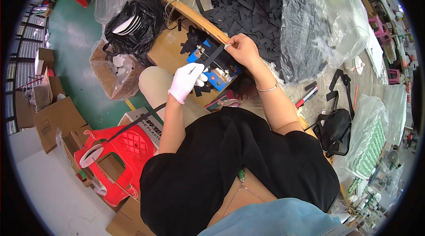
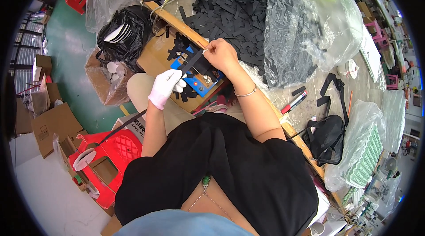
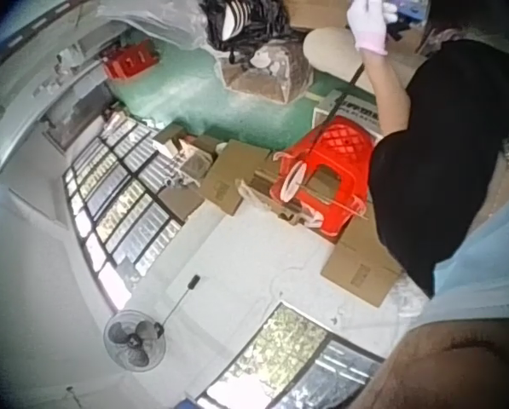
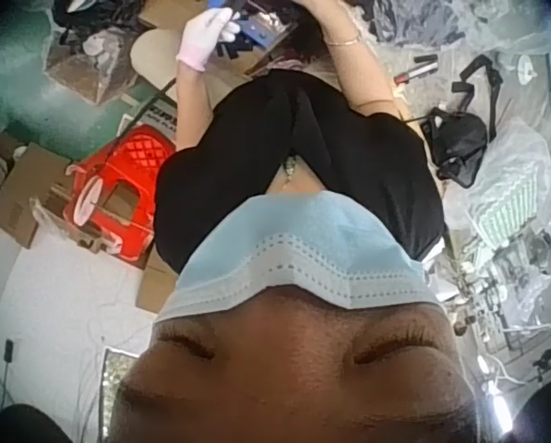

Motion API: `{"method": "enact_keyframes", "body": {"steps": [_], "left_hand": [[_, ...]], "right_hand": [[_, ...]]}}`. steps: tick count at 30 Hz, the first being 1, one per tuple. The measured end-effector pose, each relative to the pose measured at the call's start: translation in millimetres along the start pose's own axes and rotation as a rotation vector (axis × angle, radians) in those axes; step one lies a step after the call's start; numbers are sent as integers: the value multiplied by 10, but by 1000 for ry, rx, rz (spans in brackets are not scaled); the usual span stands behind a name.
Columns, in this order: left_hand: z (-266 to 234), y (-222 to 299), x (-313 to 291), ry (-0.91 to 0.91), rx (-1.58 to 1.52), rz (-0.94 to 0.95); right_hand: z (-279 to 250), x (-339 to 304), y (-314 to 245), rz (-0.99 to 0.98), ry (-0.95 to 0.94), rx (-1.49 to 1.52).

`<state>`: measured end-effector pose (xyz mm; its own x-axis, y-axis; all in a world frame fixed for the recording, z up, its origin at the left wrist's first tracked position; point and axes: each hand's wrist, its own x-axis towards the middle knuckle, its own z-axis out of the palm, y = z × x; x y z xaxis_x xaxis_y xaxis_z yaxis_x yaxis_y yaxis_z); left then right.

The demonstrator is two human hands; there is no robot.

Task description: The person assembles small black components and white plastic rings by hand using a blue assembly fixture on a workbench.

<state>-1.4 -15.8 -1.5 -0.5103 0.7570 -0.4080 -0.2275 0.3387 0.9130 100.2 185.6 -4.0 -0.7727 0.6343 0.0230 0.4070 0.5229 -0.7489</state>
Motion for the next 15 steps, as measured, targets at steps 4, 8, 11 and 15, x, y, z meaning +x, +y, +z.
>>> {"method": "enact_keyframes", "body": {"steps": [4, 8, 11, 15], "left_hand": [[-104, -119, 0, 34, -23, -55], [-109, -104, 20, 48, -69, -41], [-125, -121, 40, 55, -77, -30], [-124, -152, 53, 55, -64, -46]], "right_hand": [[66, 36, -6, 46, 26, -75], [112, 49, 30, 34, 87, -97], [111, 38, 30, 22, 115, -91], [125, 34, 25, 6, 120, -123]]}}
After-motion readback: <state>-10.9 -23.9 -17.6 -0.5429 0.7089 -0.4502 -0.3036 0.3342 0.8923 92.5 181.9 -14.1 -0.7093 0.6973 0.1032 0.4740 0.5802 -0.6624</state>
